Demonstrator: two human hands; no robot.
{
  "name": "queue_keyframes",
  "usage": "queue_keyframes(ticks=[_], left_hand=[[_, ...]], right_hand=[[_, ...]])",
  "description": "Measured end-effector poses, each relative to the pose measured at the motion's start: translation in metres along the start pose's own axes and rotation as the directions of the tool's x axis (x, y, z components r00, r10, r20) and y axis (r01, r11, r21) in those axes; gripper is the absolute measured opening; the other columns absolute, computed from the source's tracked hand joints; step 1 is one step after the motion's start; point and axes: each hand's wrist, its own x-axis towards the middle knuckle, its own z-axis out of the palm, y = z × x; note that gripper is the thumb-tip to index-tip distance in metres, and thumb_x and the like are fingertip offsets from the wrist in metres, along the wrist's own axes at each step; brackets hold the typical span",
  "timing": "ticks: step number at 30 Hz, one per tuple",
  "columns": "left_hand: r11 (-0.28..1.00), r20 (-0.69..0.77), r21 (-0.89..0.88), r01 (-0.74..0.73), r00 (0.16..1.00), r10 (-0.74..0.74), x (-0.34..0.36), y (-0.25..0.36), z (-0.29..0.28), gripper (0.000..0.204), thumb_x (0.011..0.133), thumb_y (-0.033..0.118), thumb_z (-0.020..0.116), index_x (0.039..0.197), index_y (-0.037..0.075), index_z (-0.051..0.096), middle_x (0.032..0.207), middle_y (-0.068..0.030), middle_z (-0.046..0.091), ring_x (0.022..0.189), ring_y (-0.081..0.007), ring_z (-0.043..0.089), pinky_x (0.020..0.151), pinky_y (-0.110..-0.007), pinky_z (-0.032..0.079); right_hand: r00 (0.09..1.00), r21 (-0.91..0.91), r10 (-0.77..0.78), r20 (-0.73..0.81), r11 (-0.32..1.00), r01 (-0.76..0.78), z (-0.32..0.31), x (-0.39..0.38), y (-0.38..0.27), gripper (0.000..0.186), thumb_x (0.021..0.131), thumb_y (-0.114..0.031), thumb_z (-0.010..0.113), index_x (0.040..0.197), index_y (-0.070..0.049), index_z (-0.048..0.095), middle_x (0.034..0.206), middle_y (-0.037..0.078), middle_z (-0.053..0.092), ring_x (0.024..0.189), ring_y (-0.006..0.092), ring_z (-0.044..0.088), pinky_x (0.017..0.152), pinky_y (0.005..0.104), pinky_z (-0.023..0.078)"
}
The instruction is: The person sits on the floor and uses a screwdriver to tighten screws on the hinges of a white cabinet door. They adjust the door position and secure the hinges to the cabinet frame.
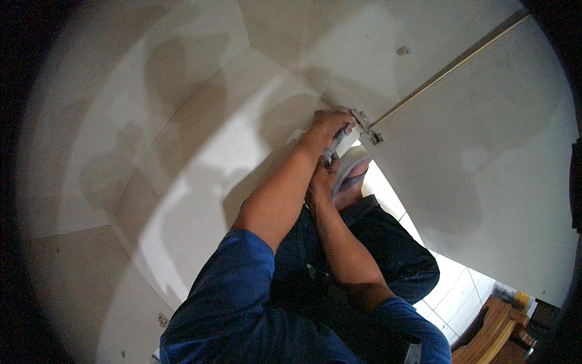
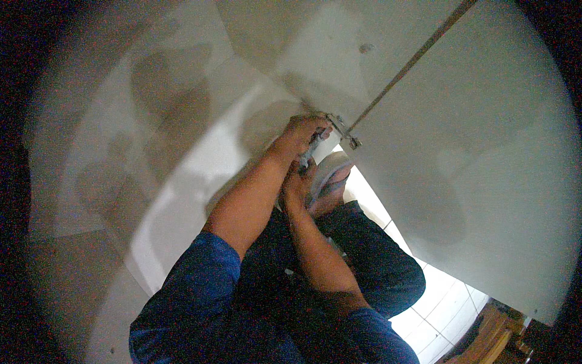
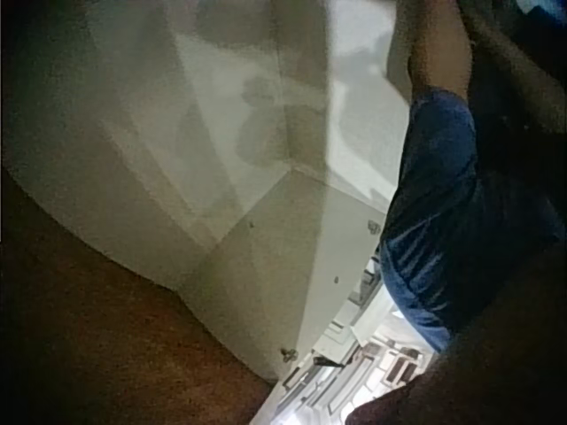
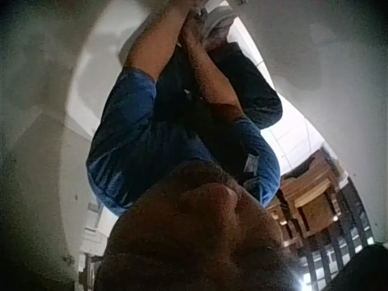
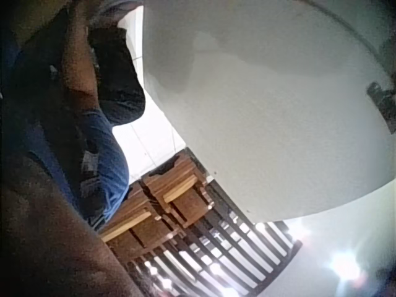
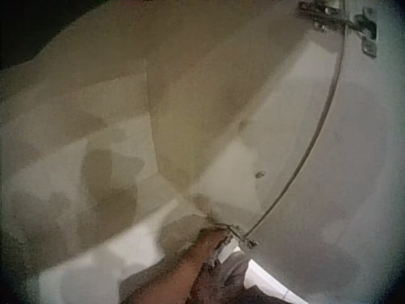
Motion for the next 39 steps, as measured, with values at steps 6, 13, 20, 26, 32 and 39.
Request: queue_keyframes(ticks=[6, 13, 20, 26, 32, 39], left_hand=[[0.846, -0.194, -0.198, 0.494, 0.827, -0.528, 0.008, 0.008, 0.000, 0.020, 0.082, 0.004, 0.076, 0.099, -0.004, 0.071, 0.089, -0.0153, 0.072, 0.076, -0.0246, 0.069, 0.067, -0.034, 0.057], [0.895, -0.198, -0.253, 0.367, 0.886, -0.419, 0.004, 0.007, 0.004, 0.007, 0.083, 0.006, 0.074, 0.086, 0.000, 0.072, 0.077, -0.0105, 0.070, 0.064, -0.0191, 0.065, 0.057, -0.031, 0.052], [0.876, -0.163, -0.216, 0.431, 0.869, -0.468, 0.008, 0.003, -0.001, 0.015, 0.084, 0.008, 0.073, 0.094, -0.004, 0.071, 0.084, -0.0137, 0.071, 0.075, -0.0227, 0.069, 0.065, -0.034, 0.056], [0.841, -0.117, -0.238, 0.486, 0.845, -0.521, 0.009, 0.009, -0.006, 0.025, 0.088, 0.011, 0.073, 0.106, -0.005, 0.070, 0.098, -0.0160, 0.072, 0.087, -0.0266, 0.071, 0.076, -0.039, 0.059], [0.897, -0.172, -0.068, 0.436, 0.881, -0.441, 0.003, 0.019, 0.001, 0.019, 0.085, 0.010, 0.077, 0.097, -0.005, 0.073, 0.083, -0.0128, 0.072, 0.071, -0.0202, 0.067, 0.065, -0.032, 0.053], [0.901, -0.142, -0.223, 0.372, 0.902, -0.408, 0.005, 0.005, -0.006, 0.015, 0.084, 0.006, 0.076, 0.095, -0.005, 0.073, 0.082, -0.0123, 0.071, 0.069, -0.0217, 0.067, 0.065, -0.033, 0.054]], right_hand=[[0.998, 0.158, 0.050, 0.034, 0.986, -0.055, 0.005, -0.002, -0.002, 0.061, 0.103, -0.039, 0.056, 0.150, -0.005, 0.035, 0.138, 0.023, 0.055, 0.121, 0.0364, 0.056, 0.100, 0.0454, 0.045], [0.998, 0.140, -0.042, 0.048, 0.990, 0.035, 0.005, 0.006, 0.003, 0.056, 0.106, -0.028, 0.053, 0.150, -0.004, 0.029, 0.134, 0.021, 0.056, 0.115, 0.0318, 0.059, 0.095, 0.0418, 0.049], [0.998, 0.078, -0.022, 0.058, 0.997, 0.017, 0.005, -0.003, -0.014, 0.053, 0.107, -0.023, 0.052, 0.149, -0.002, 0.026, 0.129, 0.021, 0.058, 0.109, 0.0287, 0.062, 0.092, 0.0396, 0.052], [0.999, 0.120, 0.047, 0.010, 0.992, -0.048, 0.006, -0.005, -0.016, 0.064, 0.104, -0.037, 0.057, 0.151, -0.005, 0.028, 0.128, 0.020, 0.059, 0.109, 0.0293, 0.060, 0.092, 0.0395, 0.050], [1.000, 0.063, -0.012, 0.016, 0.998, 0.011, 0.006, -0.012, -0.026, 0.065, 0.103, -0.035, 0.058, 0.151, -0.003, 0.028, 0.127, 0.020, 0.060, 0.105, 0.0293, 0.062, 0.086, 0.0389, 0.052], [0.998, 0.046, 0.059, -0.031, 0.997, -0.058, 0.010, -0.023, -0.043, 0.056, 0.104, -0.027, 0.058, 0.146, 0.000, 0.035, 0.123, 0.020, 0.061, 0.096, 0.0264, 0.063, 0.078, 0.0365, 0.053]])
